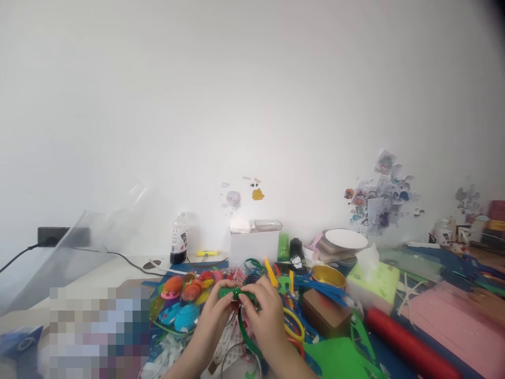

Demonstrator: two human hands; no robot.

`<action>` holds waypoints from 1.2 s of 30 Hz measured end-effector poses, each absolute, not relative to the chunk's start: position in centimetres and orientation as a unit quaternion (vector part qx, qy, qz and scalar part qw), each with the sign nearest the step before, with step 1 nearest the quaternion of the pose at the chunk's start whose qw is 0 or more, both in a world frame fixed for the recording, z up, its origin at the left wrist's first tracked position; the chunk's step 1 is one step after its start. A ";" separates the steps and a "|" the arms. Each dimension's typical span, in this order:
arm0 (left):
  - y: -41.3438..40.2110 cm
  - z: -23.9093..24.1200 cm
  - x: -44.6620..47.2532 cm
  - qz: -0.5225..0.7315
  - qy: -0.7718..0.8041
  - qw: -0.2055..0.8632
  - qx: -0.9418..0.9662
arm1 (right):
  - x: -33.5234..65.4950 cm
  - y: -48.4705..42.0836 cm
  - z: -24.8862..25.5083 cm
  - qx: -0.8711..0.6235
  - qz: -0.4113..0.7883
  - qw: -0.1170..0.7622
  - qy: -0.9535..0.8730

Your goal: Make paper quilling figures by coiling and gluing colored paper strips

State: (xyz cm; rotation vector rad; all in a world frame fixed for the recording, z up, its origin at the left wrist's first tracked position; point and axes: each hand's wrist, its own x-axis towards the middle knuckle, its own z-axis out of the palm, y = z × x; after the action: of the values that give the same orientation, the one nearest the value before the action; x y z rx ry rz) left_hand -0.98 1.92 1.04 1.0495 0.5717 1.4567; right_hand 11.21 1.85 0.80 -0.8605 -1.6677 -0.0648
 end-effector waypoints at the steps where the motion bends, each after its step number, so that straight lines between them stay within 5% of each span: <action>1: 1.9 1.0 -1.0 0.626 0.250 0.586 0.450 | 11.2 1.9 0.8 -0.368 -0.030 0.591 -0.717; 23: 2.3 0.6 -1.0 0.649 0.327 0.425 0.540 | 11.0 1.6 1.0 -0.358 0.023 0.599 -0.716; 36: 2.0 0.8 -2.5 0.664 0.297 0.386 0.568 | 12.1 1.6 1.4 -0.322 -0.096 0.531 -0.778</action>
State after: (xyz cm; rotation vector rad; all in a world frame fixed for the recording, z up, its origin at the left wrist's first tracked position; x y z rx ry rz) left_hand -2.51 2.01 0.79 1.4470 0.7560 1.6897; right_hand 12.12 1.56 1.41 -0.7677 -1.8554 -0.2290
